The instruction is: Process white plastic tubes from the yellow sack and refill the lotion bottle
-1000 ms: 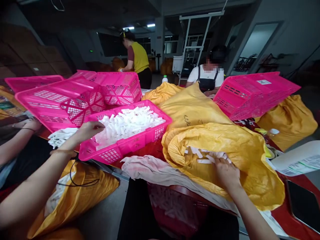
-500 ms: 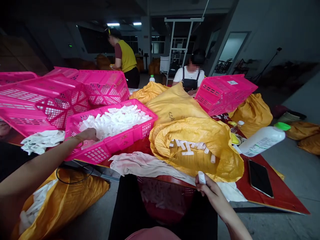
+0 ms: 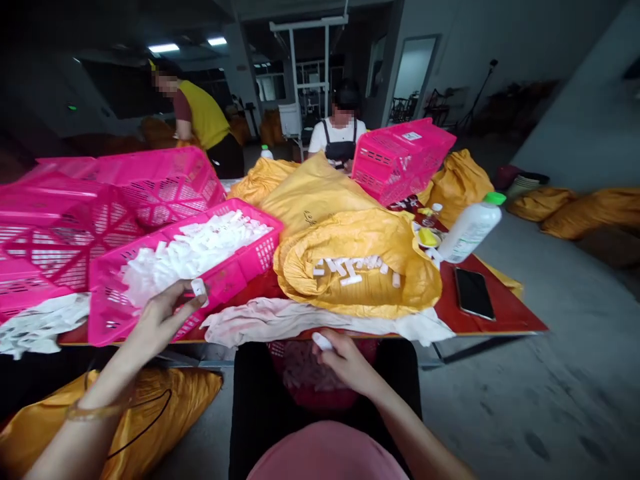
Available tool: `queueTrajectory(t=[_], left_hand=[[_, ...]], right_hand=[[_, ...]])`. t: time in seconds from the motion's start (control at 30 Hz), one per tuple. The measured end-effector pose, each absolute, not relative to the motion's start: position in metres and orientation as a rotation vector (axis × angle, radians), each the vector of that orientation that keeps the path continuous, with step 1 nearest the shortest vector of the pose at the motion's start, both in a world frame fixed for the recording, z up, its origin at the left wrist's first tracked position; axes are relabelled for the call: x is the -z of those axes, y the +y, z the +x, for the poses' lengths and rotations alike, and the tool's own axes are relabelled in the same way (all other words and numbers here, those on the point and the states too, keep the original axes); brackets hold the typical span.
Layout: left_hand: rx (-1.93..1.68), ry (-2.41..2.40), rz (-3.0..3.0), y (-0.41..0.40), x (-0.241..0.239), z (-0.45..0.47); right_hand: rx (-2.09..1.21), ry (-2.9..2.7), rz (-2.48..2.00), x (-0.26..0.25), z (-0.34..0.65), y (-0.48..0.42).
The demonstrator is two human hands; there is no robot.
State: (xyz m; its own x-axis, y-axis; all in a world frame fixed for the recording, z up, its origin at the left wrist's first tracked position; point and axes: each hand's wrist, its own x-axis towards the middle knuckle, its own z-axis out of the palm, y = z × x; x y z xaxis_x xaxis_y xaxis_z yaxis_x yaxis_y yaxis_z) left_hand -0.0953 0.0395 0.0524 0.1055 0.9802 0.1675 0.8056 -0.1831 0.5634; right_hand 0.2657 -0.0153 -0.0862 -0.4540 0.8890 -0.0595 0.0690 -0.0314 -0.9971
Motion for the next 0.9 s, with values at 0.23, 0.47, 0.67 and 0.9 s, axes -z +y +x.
queueTrajectory(t=[0.23,0.47,0.67,0.9], left_hand=[[-0.882,1.494,2.074,-0.019,-0.001,0.0],[-0.844,1.208,2.135,-0.033,0.019,0.031],[-0.739,1.364,1.889,-0.028,0.033,0.039],[-0.756,1.415,1.874,-0.024,0.045,0.036]], right_hand=[[-1.455,-1.628,-0.945,0.075,0.241,-0.018],[-1.185,-1.816,-1.016,0.079,0.246,-0.031],[-0.573,-2.075,-1.215,0.091,0.24,-0.037],[-1.216,-2.081,-0.939,0.083,0.246,-0.03]])
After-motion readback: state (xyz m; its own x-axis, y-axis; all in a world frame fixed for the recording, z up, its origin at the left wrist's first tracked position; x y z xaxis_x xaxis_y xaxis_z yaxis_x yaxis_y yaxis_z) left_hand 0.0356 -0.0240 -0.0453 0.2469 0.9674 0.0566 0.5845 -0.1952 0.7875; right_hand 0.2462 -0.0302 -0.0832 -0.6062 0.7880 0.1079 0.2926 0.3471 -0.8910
